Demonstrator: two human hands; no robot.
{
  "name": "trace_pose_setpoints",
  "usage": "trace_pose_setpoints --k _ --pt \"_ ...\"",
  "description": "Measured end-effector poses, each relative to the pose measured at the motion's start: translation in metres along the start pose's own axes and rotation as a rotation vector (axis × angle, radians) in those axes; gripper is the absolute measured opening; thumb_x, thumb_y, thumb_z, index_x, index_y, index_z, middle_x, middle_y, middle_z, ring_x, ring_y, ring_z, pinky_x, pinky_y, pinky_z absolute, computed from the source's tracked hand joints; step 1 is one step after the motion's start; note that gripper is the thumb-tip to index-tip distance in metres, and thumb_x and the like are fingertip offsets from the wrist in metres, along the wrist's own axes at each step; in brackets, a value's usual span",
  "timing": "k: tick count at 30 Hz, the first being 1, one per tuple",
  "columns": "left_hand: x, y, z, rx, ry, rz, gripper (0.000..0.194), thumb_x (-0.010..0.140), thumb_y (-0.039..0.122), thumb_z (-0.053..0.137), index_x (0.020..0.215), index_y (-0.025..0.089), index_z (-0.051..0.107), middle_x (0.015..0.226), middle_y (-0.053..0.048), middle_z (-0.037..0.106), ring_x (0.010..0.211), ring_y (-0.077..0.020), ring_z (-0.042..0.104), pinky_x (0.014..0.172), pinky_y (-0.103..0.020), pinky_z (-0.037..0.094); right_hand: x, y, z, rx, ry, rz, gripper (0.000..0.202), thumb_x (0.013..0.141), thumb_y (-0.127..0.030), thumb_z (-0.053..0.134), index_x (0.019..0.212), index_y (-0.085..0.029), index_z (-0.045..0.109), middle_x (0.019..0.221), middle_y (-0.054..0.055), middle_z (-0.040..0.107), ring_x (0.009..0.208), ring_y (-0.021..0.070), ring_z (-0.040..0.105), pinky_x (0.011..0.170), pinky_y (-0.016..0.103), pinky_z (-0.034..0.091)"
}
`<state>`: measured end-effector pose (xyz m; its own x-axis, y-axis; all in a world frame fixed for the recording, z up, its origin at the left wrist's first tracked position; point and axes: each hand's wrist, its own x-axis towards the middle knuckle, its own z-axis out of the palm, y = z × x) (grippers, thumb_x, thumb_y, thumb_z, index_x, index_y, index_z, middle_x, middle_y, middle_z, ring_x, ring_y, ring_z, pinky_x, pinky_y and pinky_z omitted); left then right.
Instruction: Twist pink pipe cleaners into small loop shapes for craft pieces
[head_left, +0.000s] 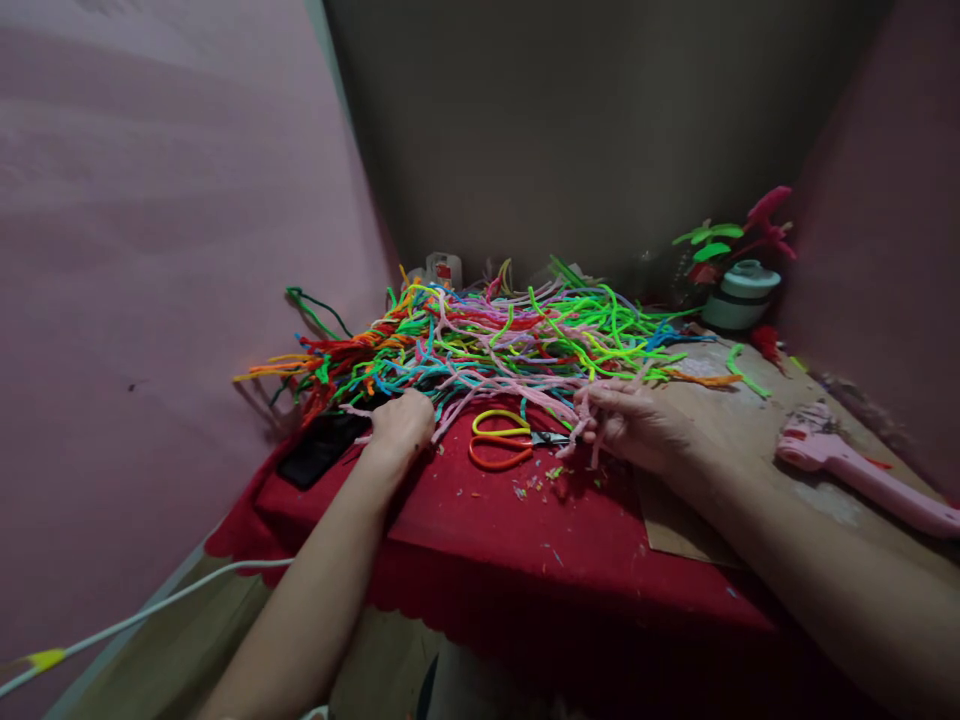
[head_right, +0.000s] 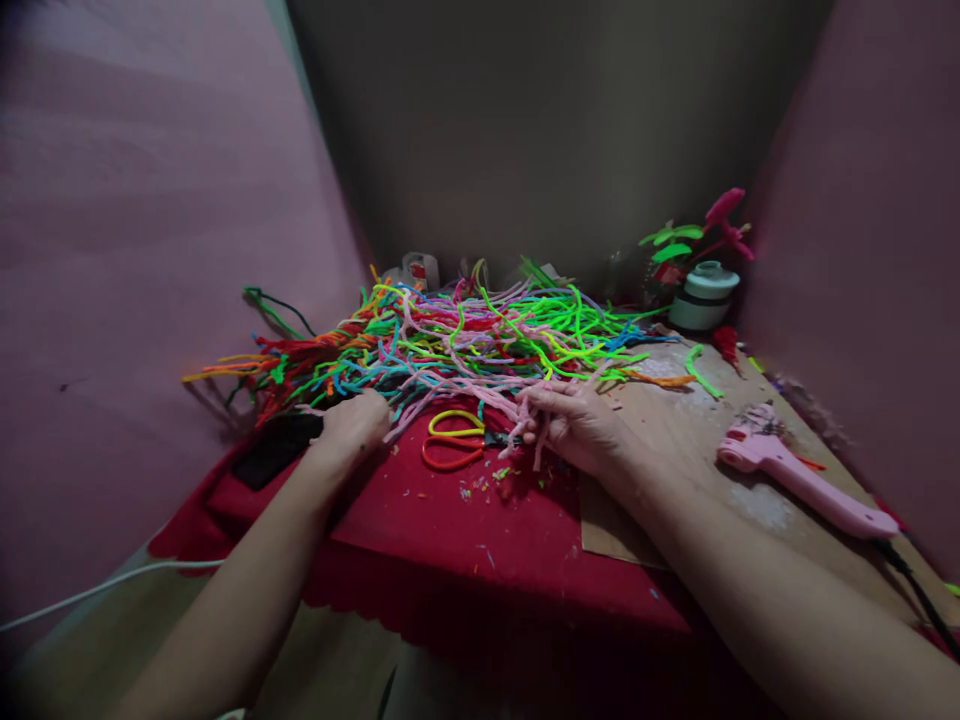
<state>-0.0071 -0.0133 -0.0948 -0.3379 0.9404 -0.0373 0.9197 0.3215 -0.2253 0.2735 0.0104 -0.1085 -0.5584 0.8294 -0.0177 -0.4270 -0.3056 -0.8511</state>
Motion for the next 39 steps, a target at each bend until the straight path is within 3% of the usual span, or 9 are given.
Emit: trace_pose_setpoints --k 4,8,13,19,24,27,31,35,39 --pt "-0.003 -0.002 -0.004 -0.043 0.116 0.026 0.05 0.081 0.039 0.043 0.118 0.005 0.047 0.104 -0.024 0.063 0.098 -0.0342 0.061 0.077 -0.041 0.048 0.001 0.002 -0.001 -0.002 0.002 -0.024 0.007 0.065 -0.025 0.071 0.063 -0.018 0.068 0.058 0.001 0.055 0.053 0.0105 0.048 0.049 0.025 0.042" --pt "-0.003 -0.017 -0.006 -0.087 0.119 0.118 0.037 0.077 0.043 0.05 0.101 0.016 0.058 0.106 -0.015 0.064 0.099 -0.0282 0.06 0.074 -0.032 0.047 0.001 0.002 0.0 -0.016 0.007 -0.012 0.011 0.066 -0.027 0.07 0.062 -0.018 0.067 0.055 0.002 0.054 0.051 0.0113 0.048 0.049 0.026 0.041" --pt "0.007 -0.026 0.003 -0.142 0.093 0.166 0.024 0.076 0.035 0.05 0.088 0.019 0.063 0.09 -0.01 0.068 0.081 -0.0237 0.063 0.064 -0.028 0.044 0.001 0.001 0.001 -0.015 0.014 -0.009 0.008 0.066 -0.026 0.069 0.061 -0.02 0.068 0.056 0.002 0.053 0.052 0.0117 0.048 0.05 0.027 0.042" --pt "0.019 -0.017 0.009 -0.178 0.179 0.213 0.027 0.08 0.023 0.041 0.087 0.017 0.066 0.094 -0.014 0.064 0.087 -0.0239 0.062 0.072 -0.03 0.043 0.002 0.002 -0.001 -0.014 0.011 -0.021 0.007 0.067 -0.025 0.069 0.064 -0.019 0.069 0.057 0.002 0.053 0.053 0.0116 0.047 0.049 0.025 0.042" --pt "0.007 -0.005 -0.017 -0.266 0.265 0.238 0.026 0.08 0.02 0.041 0.084 0.014 0.066 0.093 -0.015 0.063 0.087 -0.025 0.061 0.071 -0.032 0.043 0.003 0.004 -0.002 -0.005 -0.018 -0.042 0.011 0.067 -0.027 0.07 0.062 -0.018 0.067 0.058 0.002 0.054 0.052 0.0108 0.048 0.049 0.025 0.042" --pt "-0.009 0.014 -0.046 -0.437 0.284 0.336 0.025 0.082 0.031 0.044 0.083 0.017 0.064 0.083 -0.006 0.065 0.078 -0.0174 0.059 0.07 -0.026 0.043 0.001 0.002 0.001 -0.023 -0.01 -0.052 0.008 0.066 -0.027 0.07 0.062 -0.021 0.068 0.059 0.002 0.056 0.052 0.0118 0.049 0.05 0.027 0.043" --pt "-0.027 0.056 -0.073 -1.194 -0.056 0.661 0.024 0.075 0.037 0.056 0.082 0.014 0.061 0.066 0.001 0.058 0.058 -0.0103 0.052 0.056 -0.021 0.041 -0.002 -0.001 0.007 -0.039 0.032 -0.057 0.006 0.064 -0.028 0.071 0.065 -0.022 0.069 0.057 0.002 0.057 0.051 0.0132 0.05 0.049 0.028 0.043" --pt "-0.032 0.095 -0.076 -1.276 -0.387 0.765 0.025 0.068 0.036 0.064 0.075 0.012 0.062 0.065 -0.001 0.06 0.058 -0.0102 0.054 0.055 -0.022 0.041 0.001 -0.001 0.005 0.058 0.067 -0.112 0.009 0.064 -0.025 0.073 0.071 -0.021 0.069 0.061 0.0 0.059 0.052 0.0112 0.051 0.047 0.024 0.044" --pt "-0.03 0.114 -0.068 -1.348 -0.471 0.669 0.019 0.066 0.03 0.062 0.061 0.012 0.059 0.053 0.001 0.056 0.047 -0.0081 0.05 0.047 -0.02 0.037 0.005 0.001 -0.001 0.082 0.089 -0.155 0.015 0.063 -0.025 0.074 0.075 -0.018 0.067 0.062 -0.001 0.059 0.051 0.0102 0.052 0.047 0.023 0.044"
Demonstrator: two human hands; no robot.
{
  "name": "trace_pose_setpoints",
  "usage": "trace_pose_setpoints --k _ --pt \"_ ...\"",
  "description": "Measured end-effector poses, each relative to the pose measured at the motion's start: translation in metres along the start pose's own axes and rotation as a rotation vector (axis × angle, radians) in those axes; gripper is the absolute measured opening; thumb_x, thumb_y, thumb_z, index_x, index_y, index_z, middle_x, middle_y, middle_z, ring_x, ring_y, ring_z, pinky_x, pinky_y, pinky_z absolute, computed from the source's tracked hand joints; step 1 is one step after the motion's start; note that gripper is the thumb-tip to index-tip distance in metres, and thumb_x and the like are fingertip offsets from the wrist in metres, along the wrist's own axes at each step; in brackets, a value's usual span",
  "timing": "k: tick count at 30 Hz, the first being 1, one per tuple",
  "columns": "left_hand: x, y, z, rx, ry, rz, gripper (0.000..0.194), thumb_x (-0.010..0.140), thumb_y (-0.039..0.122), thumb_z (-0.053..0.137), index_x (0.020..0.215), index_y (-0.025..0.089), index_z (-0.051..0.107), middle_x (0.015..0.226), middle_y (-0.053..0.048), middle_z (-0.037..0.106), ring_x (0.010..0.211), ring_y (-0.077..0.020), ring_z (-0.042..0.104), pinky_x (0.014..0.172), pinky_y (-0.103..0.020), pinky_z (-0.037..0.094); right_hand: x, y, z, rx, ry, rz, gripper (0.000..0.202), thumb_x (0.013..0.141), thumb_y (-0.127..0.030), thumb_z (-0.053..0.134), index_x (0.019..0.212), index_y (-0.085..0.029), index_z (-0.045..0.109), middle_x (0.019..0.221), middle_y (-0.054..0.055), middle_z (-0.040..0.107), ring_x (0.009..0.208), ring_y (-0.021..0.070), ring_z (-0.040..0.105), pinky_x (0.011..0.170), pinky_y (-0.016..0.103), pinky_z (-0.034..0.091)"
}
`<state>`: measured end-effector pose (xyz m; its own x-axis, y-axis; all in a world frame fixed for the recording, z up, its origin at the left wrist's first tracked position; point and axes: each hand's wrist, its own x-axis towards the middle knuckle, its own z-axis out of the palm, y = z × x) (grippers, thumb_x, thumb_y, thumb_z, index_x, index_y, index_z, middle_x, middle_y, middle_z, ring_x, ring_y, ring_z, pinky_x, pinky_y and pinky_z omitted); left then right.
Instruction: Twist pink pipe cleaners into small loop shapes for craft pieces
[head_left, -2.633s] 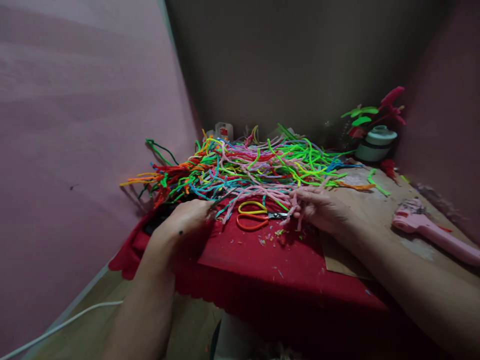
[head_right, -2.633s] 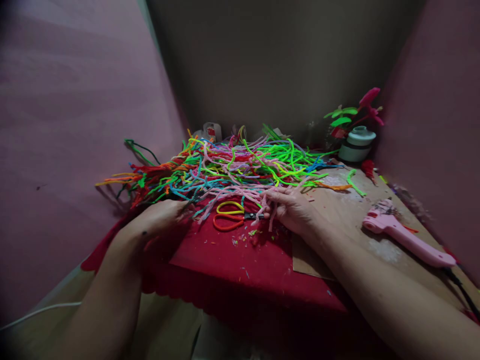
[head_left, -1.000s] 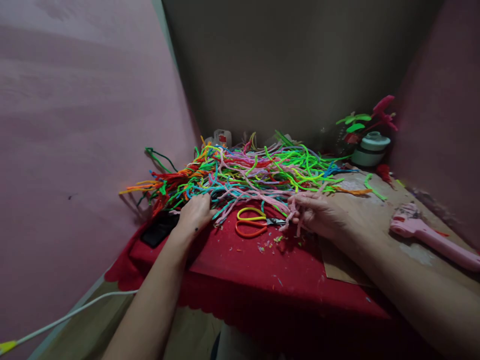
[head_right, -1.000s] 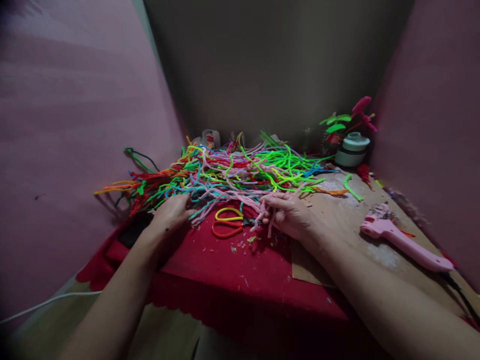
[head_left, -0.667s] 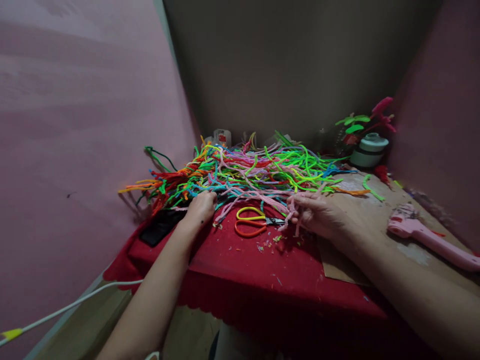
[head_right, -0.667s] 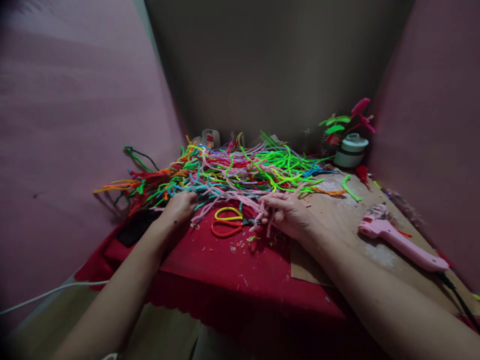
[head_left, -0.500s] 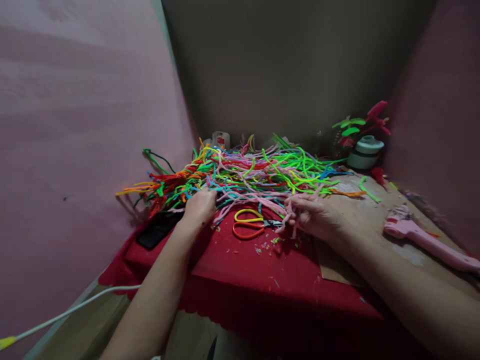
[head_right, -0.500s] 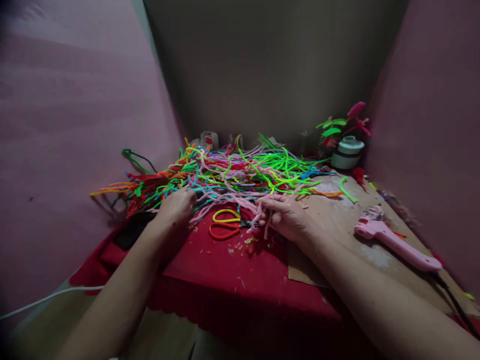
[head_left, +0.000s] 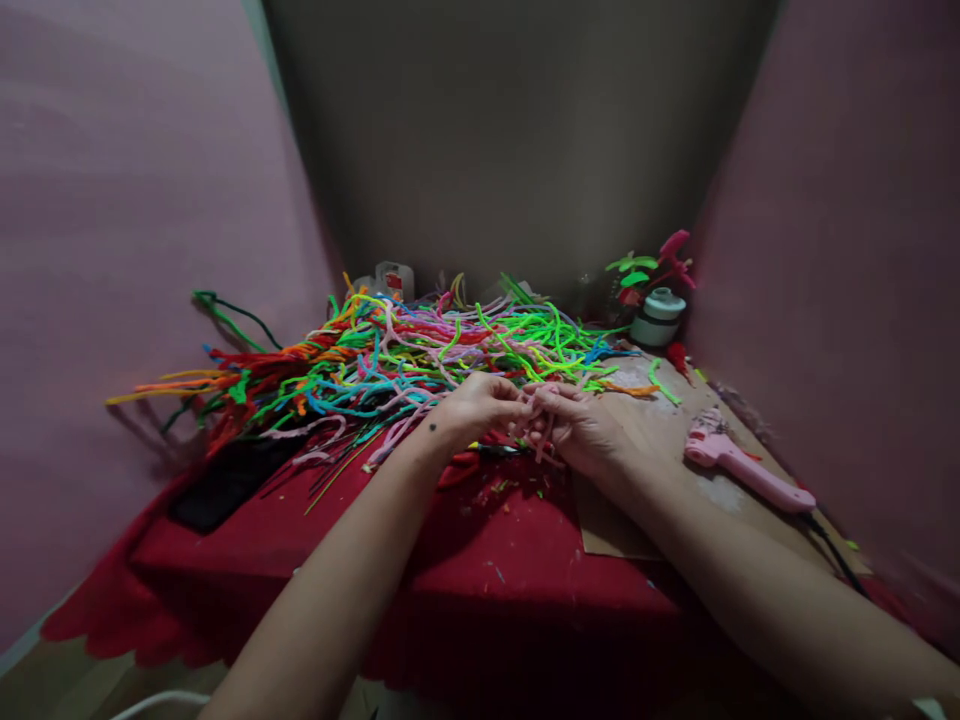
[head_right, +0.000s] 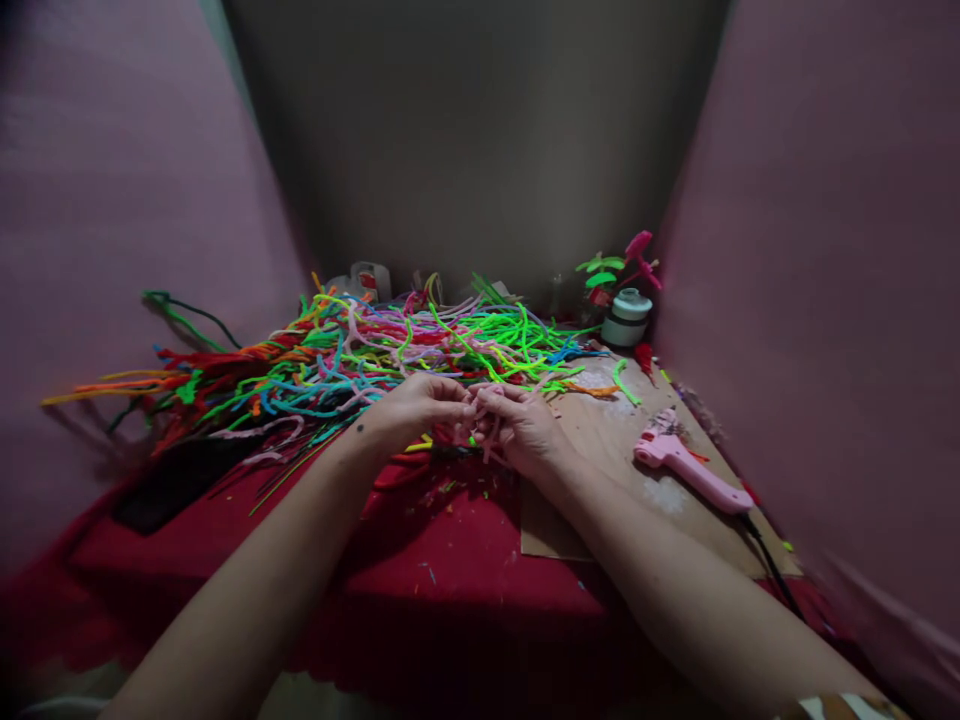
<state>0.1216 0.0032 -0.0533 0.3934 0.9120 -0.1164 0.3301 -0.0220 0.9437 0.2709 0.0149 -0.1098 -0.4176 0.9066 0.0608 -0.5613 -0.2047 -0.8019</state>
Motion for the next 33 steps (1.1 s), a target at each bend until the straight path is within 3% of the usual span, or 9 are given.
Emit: trace_pose_setpoints --k 4,7,10,14,20,25,33 --pt "0.004 -0.007 0.003 -0.002 0.04 0.02 0.019 0.067 0.031 0.061 0.059 0.013 0.057 0.048 0.002 0.054 0.043 -0.0083 0.049 0.043 -0.02 0.034 0.001 -0.001 0.002 -0.016 0.039 -0.005 0.02 0.063 -0.027 0.075 0.078 -0.017 0.066 0.061 -0.001 0.06 0.049 0.0099 0.051 0.047 0.023 0.044" --pt "0.005 -0.007 0.0 -0.019 0.129 0.055 0.021 0.067 0.033 0.061 0.062 0.014 0.058 0.05 0.002 0.055 0.043 -0.0084 0.049 0.045 -0.021 0.036 0.0 -0.005 0.006 -0.033 0.041 -0.043 0.021 0.061 -0.027 0.075 0.079 -0.019 0.066 0.069 0.0 0.064 0.057 0.0121 0.056 0.055 0.025 0.046" --pt "0.005 -0.003 -0.006 -0.034 0.197 0.105 0.02 0.065 0.032 0.062 0.06 0.013 0.058 0.051 0.001 0.057 0.046 -0.0087 0.05 0.049 -0.021 0.038 -0.002 -0.009 0.007 -0.202 0.084 -0.096 0.017 0.062 -0.027 0.073 0.076 -0.018 0.068 0.07 0.0 0.064 0.06 0.0116 0.055 0.059 0.025 0.044" --pt "0.002 0.001 -0.011 -0.024 0.193 0.148 0.019 0.064 0.031 0.061 0.061 0.012 0.059 0.052 0.001 0.057 0.047 -0.009 0.05 0.049 -0.022 0.037 -0.004 -0.01 0.006 -0.465 0.086 -0.129 0.016 0.067 -0.031 0.07 0.067 -0.015 0.068 0.058 -0.001 0.059 0.05 0.0084 0.047 0.052 0.023 0.037" --pt "-0.002 -0.011 -0.011 0.025 0.265 0.173 0.02 0.067 0.032 0.061 0.063 0.012 0.06 0.056 0.001 0.059 0.05 -0.0084 0.05 0.053 -0.021 0.039 -0.007 -0.008 0.011 -0.233 -0.043 -0.106 0.019 0.068 -0.032 0.071 0.069 -0.016 0.062 0.064 0.001 0.064 0.057 0.0108 0.057 0.059 0.025 0.044" --pt "-0.003 -0.018 -0.007 0.029 0.206 0.15 0.022 0.071 0.035 0.058 0.065 0.014 0.057 0.053 0.002 0.057 0.046 -0.0097 0.052 0.048 -0.022 0.041 -0.009 -0.01 0.015 -0.193 0.059 -0.273 0.012 0.068 -0.023 0.071 0.072 -0.017 0.062 0.07 0.0 0.066 0.061 0.0108 0.059 0.066 0.027 0.047" --pt "-0.003 -0.017 0.003 0.012 0.276 0.136 0.024 0.067 0.037 0.061 0.062 0.016 0.051 0.047 0.004 0.051 0.041 -0.0088 0.047 0.043 -0.021 0.037 -0.013 -0.007 0.014 -0.592 0.217 -0.449 0.011 0.071 -0.028 0.068 0.07 -0.018 0.062 0.069 0.0 0.062 0.063 0.0127 0.056 0.065 0.028 0.046"
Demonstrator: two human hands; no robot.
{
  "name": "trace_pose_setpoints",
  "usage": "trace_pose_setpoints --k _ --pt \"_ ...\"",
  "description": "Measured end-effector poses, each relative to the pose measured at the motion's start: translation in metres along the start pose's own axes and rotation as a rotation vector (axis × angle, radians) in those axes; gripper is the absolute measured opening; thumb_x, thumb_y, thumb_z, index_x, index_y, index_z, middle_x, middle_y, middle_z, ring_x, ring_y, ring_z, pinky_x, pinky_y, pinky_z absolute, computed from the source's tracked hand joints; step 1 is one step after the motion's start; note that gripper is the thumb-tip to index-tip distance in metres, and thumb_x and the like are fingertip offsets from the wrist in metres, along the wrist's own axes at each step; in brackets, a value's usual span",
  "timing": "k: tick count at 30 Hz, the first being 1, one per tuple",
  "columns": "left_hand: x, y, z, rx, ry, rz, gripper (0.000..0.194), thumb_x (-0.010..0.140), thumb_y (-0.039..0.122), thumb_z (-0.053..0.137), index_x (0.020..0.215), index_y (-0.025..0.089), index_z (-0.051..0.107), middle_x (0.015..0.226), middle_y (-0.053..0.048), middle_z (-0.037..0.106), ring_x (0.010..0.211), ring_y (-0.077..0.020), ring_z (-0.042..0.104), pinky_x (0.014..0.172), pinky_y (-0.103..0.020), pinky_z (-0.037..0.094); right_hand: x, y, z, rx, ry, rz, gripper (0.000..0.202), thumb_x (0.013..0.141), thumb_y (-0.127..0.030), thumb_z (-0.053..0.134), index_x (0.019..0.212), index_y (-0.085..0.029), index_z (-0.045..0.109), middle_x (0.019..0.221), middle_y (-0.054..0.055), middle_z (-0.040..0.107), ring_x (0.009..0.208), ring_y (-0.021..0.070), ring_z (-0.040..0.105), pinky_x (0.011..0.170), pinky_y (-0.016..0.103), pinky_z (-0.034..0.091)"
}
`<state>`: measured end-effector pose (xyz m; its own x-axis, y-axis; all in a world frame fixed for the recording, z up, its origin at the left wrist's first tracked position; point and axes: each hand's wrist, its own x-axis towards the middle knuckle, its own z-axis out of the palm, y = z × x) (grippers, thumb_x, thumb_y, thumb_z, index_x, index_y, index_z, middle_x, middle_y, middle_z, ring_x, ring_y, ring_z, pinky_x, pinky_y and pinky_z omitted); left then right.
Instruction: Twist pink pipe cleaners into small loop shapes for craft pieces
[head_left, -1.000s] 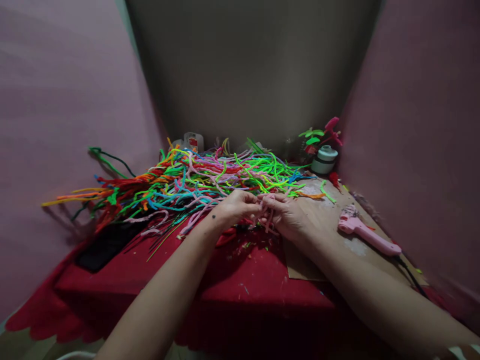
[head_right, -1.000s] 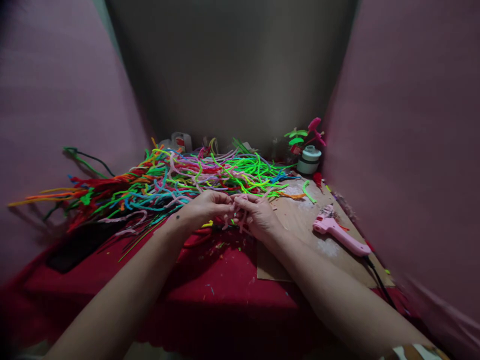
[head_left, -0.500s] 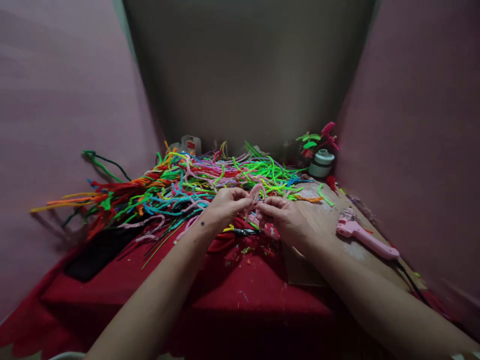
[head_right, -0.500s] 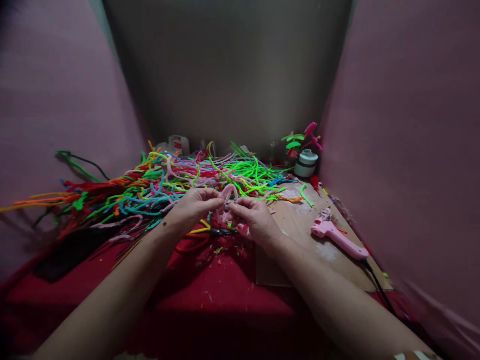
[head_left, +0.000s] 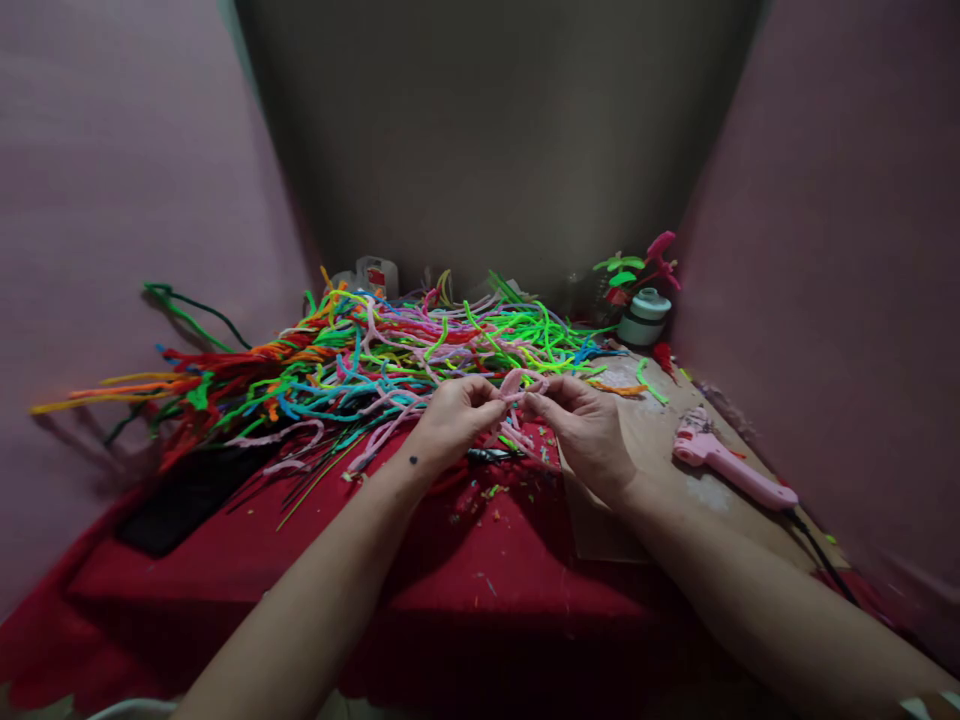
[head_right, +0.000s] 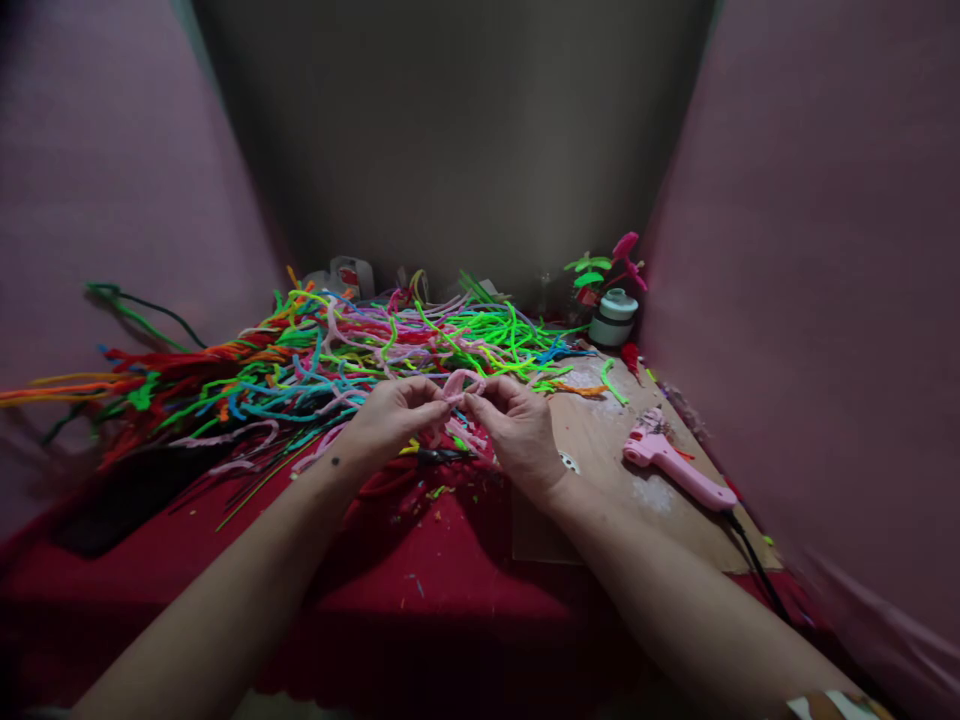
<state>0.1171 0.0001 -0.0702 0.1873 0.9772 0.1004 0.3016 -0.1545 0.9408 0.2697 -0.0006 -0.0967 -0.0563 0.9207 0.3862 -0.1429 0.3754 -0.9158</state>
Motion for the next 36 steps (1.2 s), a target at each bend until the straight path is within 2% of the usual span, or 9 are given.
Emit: trace_pose_setpoints --k 6,13,16,22,25,28,30,33,36 --pt "-0.001 -0.001 -0.001 0.046 0.057 -0.019 0.019 0.064 0.033 0.059 0.063 0.015 0.053 0.048 0.004 0.05 0.042 -0.0085 0.045 0.044 -0.022 0.036 -0.003 0.01 -0.004 -0.296 -0.01 -0.164 0.008 0.076 -0.028 0.063 0.078 -0.02 0.065 0.072 0.002 0.061 0.067 0.0144 0.053 0.065 0.027 0.042" --pt "-0.001 -0.011 0.004 0.276 0.185 0.097 0.013 0.068 0.028 0.055 0.063 0.016 0.056 0.059 0.001 0.056 0.054 -0.0106 0.049 0.053 -0.022 0.037 -0.005 0.015 -0.002 -0.344 -0.093 -0.263 0.007 0.077 -0.025 0.062 0.08 -0.023 0.068 0.078 0.002 0.066 0.074 0.0175 0.058 0.074 0.03 0.043" --pt "-0.002 -0.014 0.008 0.332 0.197 0.166 0.012 0.071 0.026 0.053 0.068 0.017 0.06 0.064 0.0 0.059 0.06 -0.0124 0.052 0.058 -0.023 0.039 -0.005 0.013 0.0 -0.257 -0.115 -0.158 0.007 0.075 -0.027 0.063 0.075 -0.022 0.068 0.074 0.001 0.066 0.07 0.0166 0.058 0.071 0.03 0.044" --pt "-0.006 -0.01 0.007 0.361 0.272 0.347 0.013 0.074 0.018 0.053 0.072 0.017 0.066 0.078 -0.002 0.058 0.076 -0.014 0.054 0.071 -0.025 0.042 -0.001 0.004 0.003 0.125 -0.059 0.23 0.012 0.069 -0.03 0.069 0.069 -0.017 0.068 0.067 0.001 0.064 0.06 0.0122 0.055 0.063 0.027 0.044" --pt "-0.007 -0.01 0.006 0.345 0.237 0.445 0.011 0.073 0.015 0.054 0.07 0.017 0.065 0.09 -0.004 0.059 0.089 -0.0154 0.055 0.081 -0.025 0.042 0.0 0.002 0.003 0.211 -0.087 0.318 0.013 0.066 -0.028 0.071 0.067 -0.016 0.067 0.066 0.001 0.063 0.06 0.0112 0.054 0.061 0.025 0.043" --pt "-0.007 -0.012 0.007 0.278 0.167 0.374 0.011 0.075 0.017 0.054 0.076 0.017 0.065 0.083 -0.003 0.064 0.084 -0.0158 0.057 0.079 -0.026 0.044 0.001 0.0 0.002 0.191 -0.076 0.276 0.013 0.066 -0.027 0.072 0.068 -0.016 0.067 0.069 0.0 0.063 0.063 0.0106 0.054 0.064 0.025 0.044" --pt "-0.007 -0.012 0.008 0.222 0.123 0.296 0.013 0.076 0.018 0.052 0.079 0.017 0.064 0.076 -0.001 0.064 0.076 -0.0149 0.057 0.073 -0.026 0.044 0.002 -0.001 0.001 0.272 -0.087 0.265 0.015 0.065 -0.027 0.073 0.076 -0.018 0.067 0.076 0.0 0.063 0.068 0.0111 0.056 0.068 0.025 0.045" --pt "-0.008 -0.009 0.008 0.106 0.029 0.244 0.011 0.074 0.017 0.052 0.074 0.015 0.062 0.07 0.0 0.062 0.069 -0.0128 0.056 0.07 -0.024 0.044 0.005 -0.001 0.0 0.471 -0.181 0.373 0.023 0.063 -0.024 0.075 0.083 -0.02 0.066 0.079 -0.002 0.062 0.066 0.0105 0.057 0.063 0.025 0.047" --pt "-0.008 -0.006 0.008 0.013 -0.035 0.191 0.006 0.071 0.016 0.054 0.068 0.014 0.059 0.066 0.001 0.06 0.065 -0.0115 0.055 0.067 -0.023 0.044 0.007 0.003 -0.002 0.563 -0.224 0.473 0.018 0.063 -0.02 0.075 0.077 -0.017 0.064 0.071 -0.003 0.058 0.057 0.0089 0.053 0.051 0.022 0.046"
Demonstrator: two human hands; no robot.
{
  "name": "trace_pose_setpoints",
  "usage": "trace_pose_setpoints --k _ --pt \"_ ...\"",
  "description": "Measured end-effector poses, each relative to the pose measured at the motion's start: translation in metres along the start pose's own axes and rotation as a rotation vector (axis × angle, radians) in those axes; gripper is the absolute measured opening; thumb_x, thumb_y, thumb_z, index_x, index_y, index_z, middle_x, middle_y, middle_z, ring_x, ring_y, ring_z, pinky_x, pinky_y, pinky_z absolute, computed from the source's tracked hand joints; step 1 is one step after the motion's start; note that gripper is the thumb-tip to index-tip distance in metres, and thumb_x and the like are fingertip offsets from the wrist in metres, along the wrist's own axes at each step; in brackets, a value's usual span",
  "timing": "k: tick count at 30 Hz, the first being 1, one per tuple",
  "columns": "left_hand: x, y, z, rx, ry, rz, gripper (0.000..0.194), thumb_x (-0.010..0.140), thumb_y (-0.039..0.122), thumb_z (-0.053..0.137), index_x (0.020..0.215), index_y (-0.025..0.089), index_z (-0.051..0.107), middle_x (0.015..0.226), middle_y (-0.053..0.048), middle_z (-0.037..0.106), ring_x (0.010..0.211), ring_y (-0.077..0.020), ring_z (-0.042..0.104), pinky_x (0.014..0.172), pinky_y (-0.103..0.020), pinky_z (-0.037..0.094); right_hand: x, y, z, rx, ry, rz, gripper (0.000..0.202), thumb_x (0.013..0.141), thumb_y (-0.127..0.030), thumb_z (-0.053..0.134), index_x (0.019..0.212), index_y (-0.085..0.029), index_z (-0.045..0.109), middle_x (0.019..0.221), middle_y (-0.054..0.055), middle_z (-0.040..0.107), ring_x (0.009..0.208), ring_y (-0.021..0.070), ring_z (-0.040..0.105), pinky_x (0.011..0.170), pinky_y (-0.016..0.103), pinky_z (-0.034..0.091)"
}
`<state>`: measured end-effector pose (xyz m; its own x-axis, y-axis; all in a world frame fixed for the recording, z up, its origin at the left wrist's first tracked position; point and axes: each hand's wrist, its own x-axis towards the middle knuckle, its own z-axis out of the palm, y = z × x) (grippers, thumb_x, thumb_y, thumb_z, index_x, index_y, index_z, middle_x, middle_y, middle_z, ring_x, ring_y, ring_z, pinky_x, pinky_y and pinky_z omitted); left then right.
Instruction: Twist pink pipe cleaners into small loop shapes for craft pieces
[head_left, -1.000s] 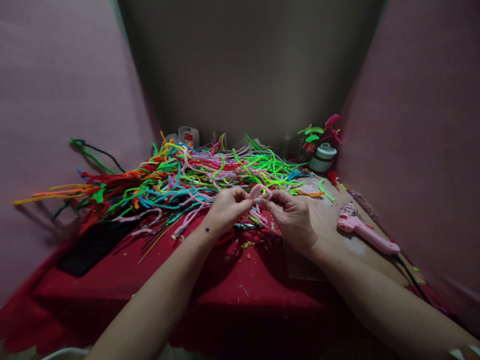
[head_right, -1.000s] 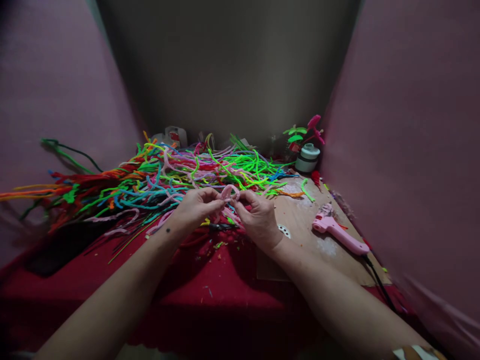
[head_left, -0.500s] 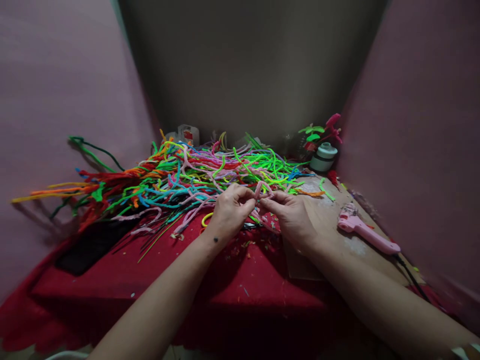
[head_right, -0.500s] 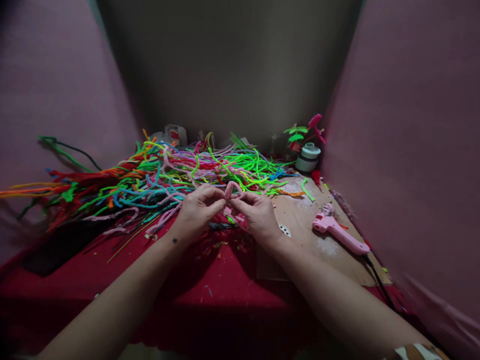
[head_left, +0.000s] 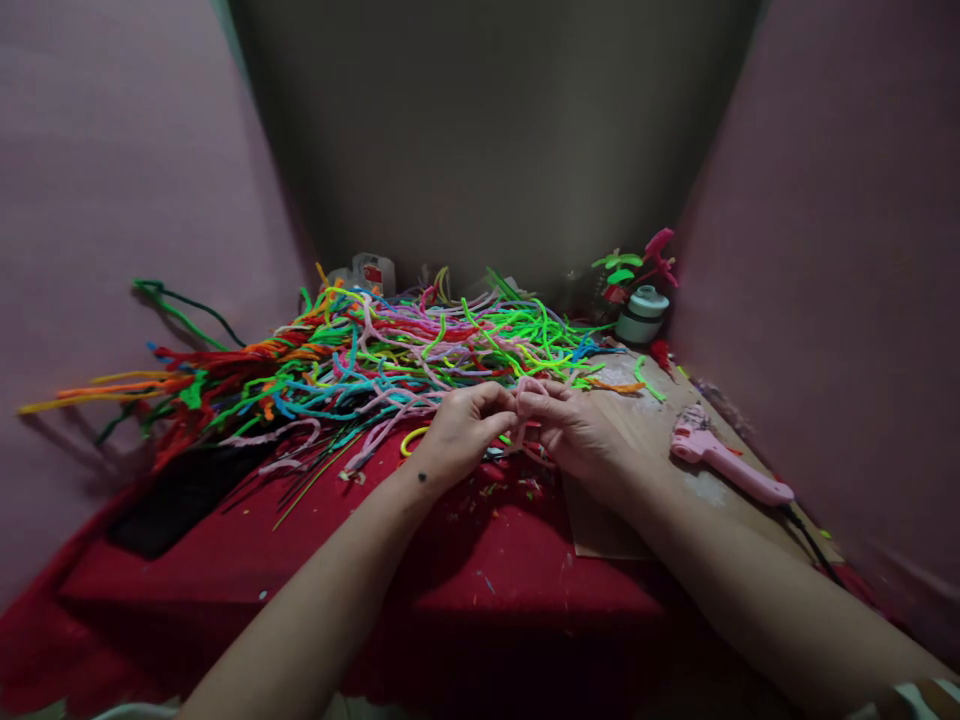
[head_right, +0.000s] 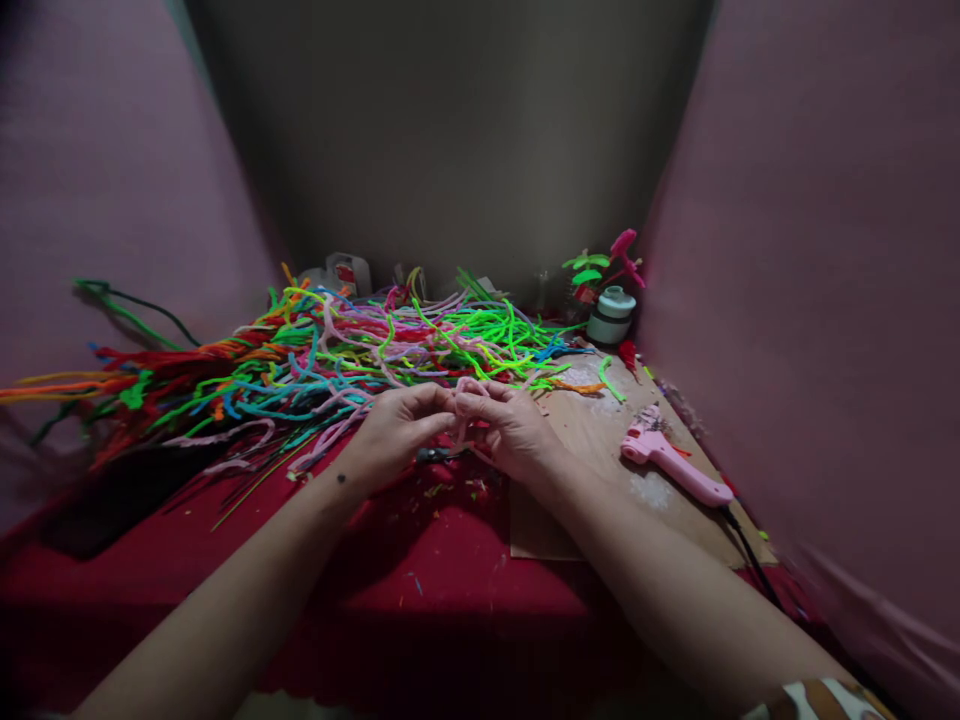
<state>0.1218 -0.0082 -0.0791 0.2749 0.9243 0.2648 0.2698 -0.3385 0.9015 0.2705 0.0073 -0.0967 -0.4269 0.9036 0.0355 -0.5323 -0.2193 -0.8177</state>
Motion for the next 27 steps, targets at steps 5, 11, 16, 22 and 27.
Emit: trace_pose_setpoints --k 5,11,16,22,27 --pt "0.001 0.006 -0.004 -0.05 -0.035 -0.114 0.004 0.066 0.016 0.059 0.068 0.013 0.061 0.065 0.001 0.06 0.063 -0.0105 0.053 0.064 -0.022 0.042 0.003 0.005 -0.005 0.047 -0.011 -0.026 0.013 0.067 -0.018 0.071 0.073 -0.015 0.06 0.065 -0.004 0.055 0.053 0.0075 0.051 0.048 0.02 0.045" --pt "0.004 0.008 -0.018 -0.064 -0.205 -0.179 0.011 0.064 0.019 0.062 0.072 0.013 0.066 0.068 0.0 0.063 0.066 -0.0114 0.055 0.066 -0.023 0.044 0.004 0.008 -0.006 0.011 -0.026 -0.043 0.014 0.07 -0.023 0.069 0.068 -0.014 0.059 0.059 -0.002 0.057 0.052 0.0101 0.054 0.053 0.026 0.049" --pt "0.004 0.002 -0.027 0.025 -0.248 -0.194 0.014 0.064 0.019 0.063 0.076 0.013 0.067 0.068 0.0 0.064 0.065 -0.0122 0.056 0.061 -0.022 0.043 0.006 0.01 -0.009 0.013 -0.08 -0.039 0.01 0.073 -0.021 0.066 0.075 -0.014 0.06 0.059 -0.001 0.058 0.051 0.0103 0.056 0.053 0.025 0.048" --pt "0.002 0.004 -0.03 0.038 -0.21 -0.132 0.018 0.07 0.028 0.063 0.08 0.014 0.069 0.08 -0.002 0.067 0.077 -0.0149 0.059 0.074 -0.025 0.044 -0.002 0.004 0.003 -0.144 0.014 -0.018 0.018 0.068 -0.025 0.072 0.07 -0.014 0.057 0.057 -0.002 0.058 0.047 0.0087 0.053 0.049 0.023 0.044" --pt "0.0 0.006 -0.022 -0.127 -0.08 -0.15 0.023 0.071 0.033 0.066 0.084 0.015 0.067 0.077 0.0 0.065 0.068 -0.0109 0.056 0.065 -0.021 0.043 -0.007 0.004 0.01 -0.211 -0.009 -0.003 0.022 0.065 -0.028 0.073 0.064 -0.014 0.057 0.055 -0.003 0.056 0.044 0.0081 0.05 0.045 0.022 0.039"
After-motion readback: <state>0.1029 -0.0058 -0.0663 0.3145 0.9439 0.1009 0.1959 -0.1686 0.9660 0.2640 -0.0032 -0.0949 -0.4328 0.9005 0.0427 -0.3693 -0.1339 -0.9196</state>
